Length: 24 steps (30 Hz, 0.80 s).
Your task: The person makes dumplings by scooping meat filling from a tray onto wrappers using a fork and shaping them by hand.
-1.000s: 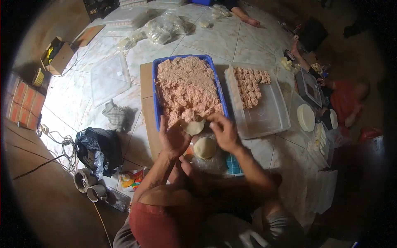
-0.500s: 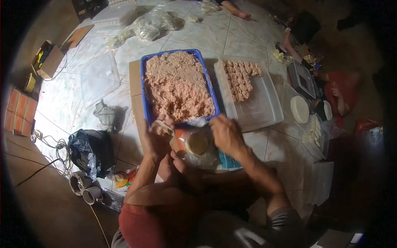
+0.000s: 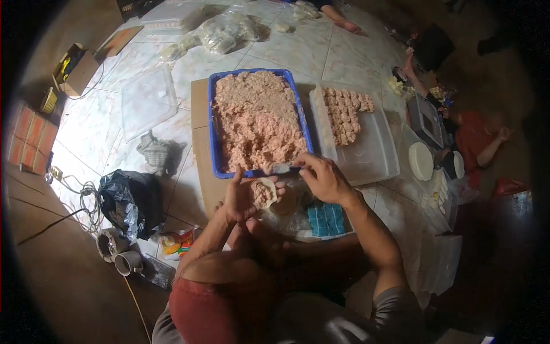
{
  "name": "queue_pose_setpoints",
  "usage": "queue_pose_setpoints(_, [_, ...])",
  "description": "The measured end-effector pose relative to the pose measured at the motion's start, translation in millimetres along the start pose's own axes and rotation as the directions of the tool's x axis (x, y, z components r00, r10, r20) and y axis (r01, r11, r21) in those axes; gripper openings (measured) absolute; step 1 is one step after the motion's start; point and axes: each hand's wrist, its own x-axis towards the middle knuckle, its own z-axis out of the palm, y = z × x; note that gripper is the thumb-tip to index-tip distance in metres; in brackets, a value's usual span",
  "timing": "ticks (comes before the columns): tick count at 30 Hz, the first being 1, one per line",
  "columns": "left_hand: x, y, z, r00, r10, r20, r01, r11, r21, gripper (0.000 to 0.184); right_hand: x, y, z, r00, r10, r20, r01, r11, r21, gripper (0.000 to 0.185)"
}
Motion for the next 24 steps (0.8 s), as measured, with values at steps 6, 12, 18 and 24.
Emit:
queue_pose_setpoints(6, [-7.9,13.5,26.2,0.998,0.029,-0.061,-0.025,0.997,0.067,0.117,-17.1,10.7,16.5,0.976,-0.190,0.110,0.210,0.953,-0.219,0.013])
queue_pose_setpoints(12, [-8.8,-0.7,36.2,0.958,0.235,-0.167,-0.234,0.972,0.026,0.106,-42.5,22.0,64.6,0.987,-0.133,-0.085,0.109,0.964,-0.242,0.019])
queue_pose_setpoints(18, [-9.9,-11.2,9.3,0.907,0.383,-0.178,-0.387,0.922,0.013,0.084,-77.1,-26.7,114.0,0.956,0.154,-0.250,-0.151,0.988,0.033,0.012])
queue_pose_setpoints(24, [-10.9,-8.6,24.9,0.899,0.345,-0.268,-0.358,0.934,0.003,0.071,-77.8,-10.2,100.4,0.989,0.021,-0.147,-0.032,0.997,-0.070,0.012])
